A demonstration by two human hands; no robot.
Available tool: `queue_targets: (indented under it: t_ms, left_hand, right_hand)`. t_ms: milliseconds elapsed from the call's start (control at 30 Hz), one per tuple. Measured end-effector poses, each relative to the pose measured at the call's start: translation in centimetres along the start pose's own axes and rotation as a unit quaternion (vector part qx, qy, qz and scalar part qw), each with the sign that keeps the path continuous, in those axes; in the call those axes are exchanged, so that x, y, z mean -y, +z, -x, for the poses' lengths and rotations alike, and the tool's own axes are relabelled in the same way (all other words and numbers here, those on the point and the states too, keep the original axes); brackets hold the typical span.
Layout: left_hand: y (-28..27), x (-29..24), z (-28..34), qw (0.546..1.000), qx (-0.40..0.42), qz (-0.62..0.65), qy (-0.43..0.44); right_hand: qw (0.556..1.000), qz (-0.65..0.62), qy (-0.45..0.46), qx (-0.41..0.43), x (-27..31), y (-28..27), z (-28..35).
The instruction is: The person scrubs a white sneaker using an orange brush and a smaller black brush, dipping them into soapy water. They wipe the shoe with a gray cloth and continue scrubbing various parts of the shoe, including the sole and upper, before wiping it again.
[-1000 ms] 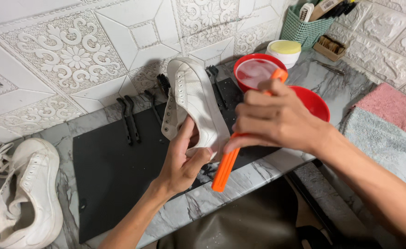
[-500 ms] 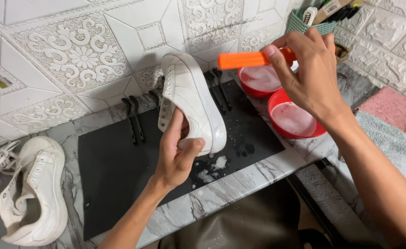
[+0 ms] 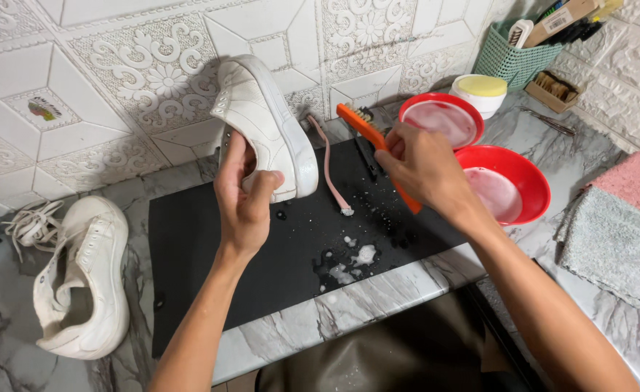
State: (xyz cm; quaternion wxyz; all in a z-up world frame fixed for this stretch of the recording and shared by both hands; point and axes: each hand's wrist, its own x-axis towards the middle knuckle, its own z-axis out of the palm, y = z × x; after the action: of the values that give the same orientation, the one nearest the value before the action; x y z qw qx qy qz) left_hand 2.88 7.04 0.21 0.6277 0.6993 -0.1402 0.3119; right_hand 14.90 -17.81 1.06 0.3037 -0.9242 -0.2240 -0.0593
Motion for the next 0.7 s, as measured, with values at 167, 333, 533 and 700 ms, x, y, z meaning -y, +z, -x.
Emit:
queue_targets:
  t_ms: [167,333,533,700]
  left_hand:
    - [-1.6,-0.4,-0.6,1.0,-0.006,0.002,0.002]
    - [-2.6,-0.5,-1.1,1.0,-0.022,0.001,0.003]
    - [-4.0,-0.1,-1.1,0.999,-0.04,0.004,-0.002]
    - [-4.3,0.3,-1.5,0.999,-0.034,0.009,0.0]
  right_hand:
    - [0.996,-0.046,0.043,0.063,0.9,3.6,-1.8]
    - [0.993,-0.022,0.04,0.11,0.6,6.4,-3.3]
    - [0.98,0.172,-0.095,-0.008,5.9,7.6,-1.7]
    - [0.976,-0.026,-0.157,0.146,12.2,10.9,-1.8]
